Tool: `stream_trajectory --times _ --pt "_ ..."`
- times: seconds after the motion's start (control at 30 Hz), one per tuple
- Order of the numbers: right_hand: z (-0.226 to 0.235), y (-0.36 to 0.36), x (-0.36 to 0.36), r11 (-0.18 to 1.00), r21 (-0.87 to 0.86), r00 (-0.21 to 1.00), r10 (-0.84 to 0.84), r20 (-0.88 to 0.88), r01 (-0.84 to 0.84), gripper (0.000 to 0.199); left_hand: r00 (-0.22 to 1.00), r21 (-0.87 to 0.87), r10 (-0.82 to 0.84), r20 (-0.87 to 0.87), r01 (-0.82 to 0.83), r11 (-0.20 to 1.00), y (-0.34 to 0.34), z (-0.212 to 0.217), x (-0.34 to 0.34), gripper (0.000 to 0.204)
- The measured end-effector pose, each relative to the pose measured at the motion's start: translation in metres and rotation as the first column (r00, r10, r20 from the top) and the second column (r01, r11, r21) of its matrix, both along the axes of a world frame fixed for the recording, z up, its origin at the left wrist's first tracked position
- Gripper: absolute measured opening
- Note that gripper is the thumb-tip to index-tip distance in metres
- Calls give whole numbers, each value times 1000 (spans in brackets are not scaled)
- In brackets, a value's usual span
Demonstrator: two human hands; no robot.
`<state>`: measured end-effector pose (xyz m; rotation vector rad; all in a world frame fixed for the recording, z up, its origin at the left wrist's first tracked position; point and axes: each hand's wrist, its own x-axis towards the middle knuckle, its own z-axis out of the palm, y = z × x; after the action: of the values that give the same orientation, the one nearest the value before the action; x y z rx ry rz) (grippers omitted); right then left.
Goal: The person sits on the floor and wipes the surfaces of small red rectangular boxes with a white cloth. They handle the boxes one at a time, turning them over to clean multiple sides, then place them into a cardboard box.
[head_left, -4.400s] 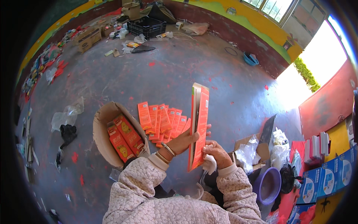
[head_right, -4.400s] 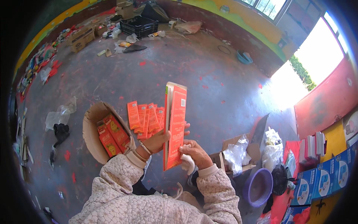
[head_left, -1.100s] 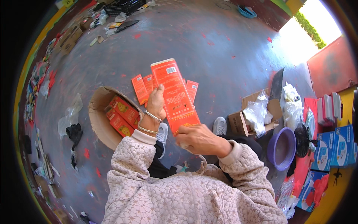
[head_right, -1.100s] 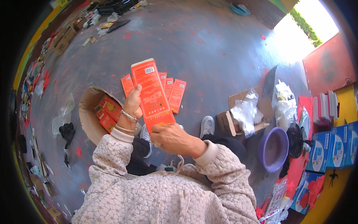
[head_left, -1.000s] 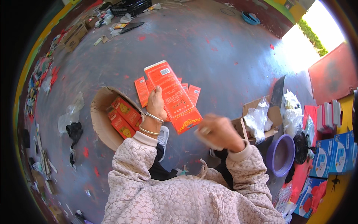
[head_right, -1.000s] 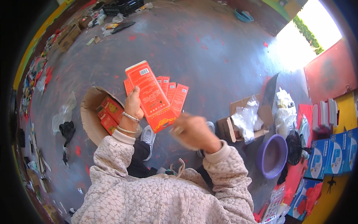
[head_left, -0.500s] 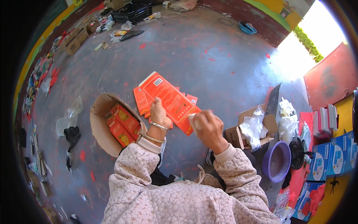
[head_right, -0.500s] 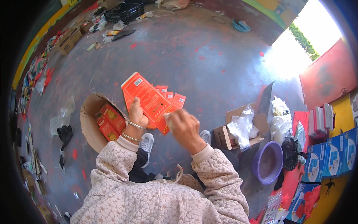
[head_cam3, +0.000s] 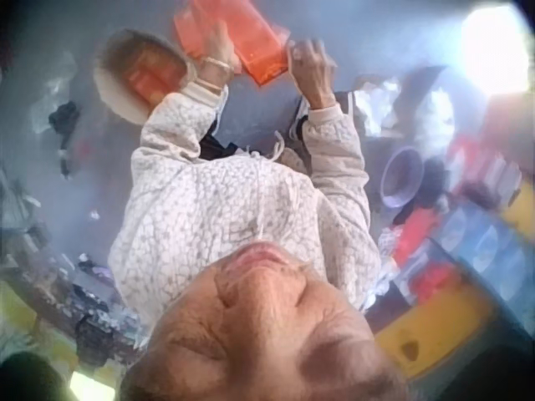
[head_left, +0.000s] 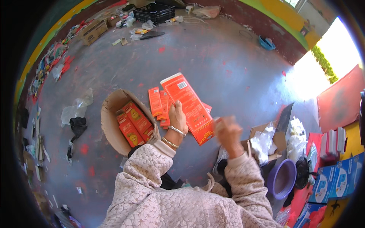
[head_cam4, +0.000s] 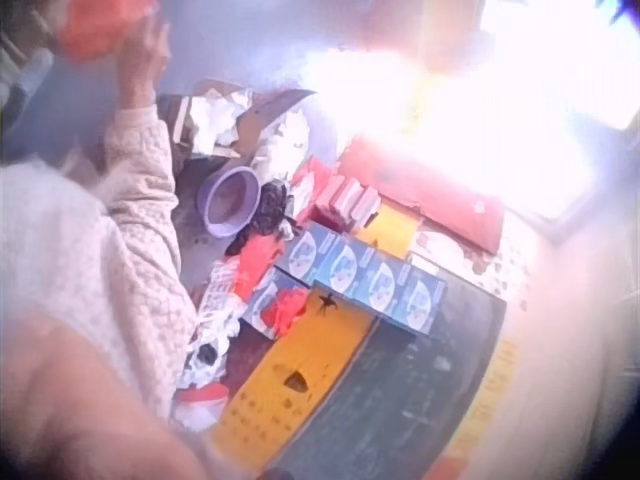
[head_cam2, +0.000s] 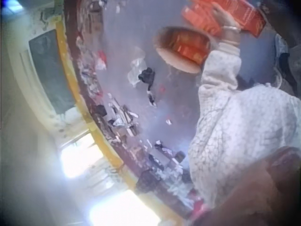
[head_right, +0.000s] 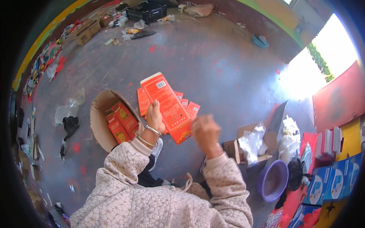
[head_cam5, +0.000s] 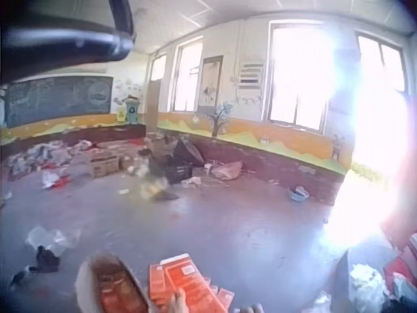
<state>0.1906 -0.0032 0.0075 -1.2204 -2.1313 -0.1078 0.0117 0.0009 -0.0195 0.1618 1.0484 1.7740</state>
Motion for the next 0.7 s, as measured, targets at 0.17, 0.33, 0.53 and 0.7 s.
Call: stream_trajectory --times 0.17,0.33,0.53,0.7 --pt "-12 42 59 751 -641 651 -410 -639 -156 26 989 -78 -147 30 149 986 -12 15 -13 34" --pt "29 19 24 233 -856 786 -340 -516 -461 36 962 -13 -267 56 268 963 -10 -1 -18 38" --pt "5 14 3 -15 -823 818 -110 -564 -569 40 810 124 -570 135 557 821 -17 11 -11 38" --pt "24 1 2 113 -822 828 17 -560 -559 30 742 196 -652 155 624 757 -14 4 -4 47"
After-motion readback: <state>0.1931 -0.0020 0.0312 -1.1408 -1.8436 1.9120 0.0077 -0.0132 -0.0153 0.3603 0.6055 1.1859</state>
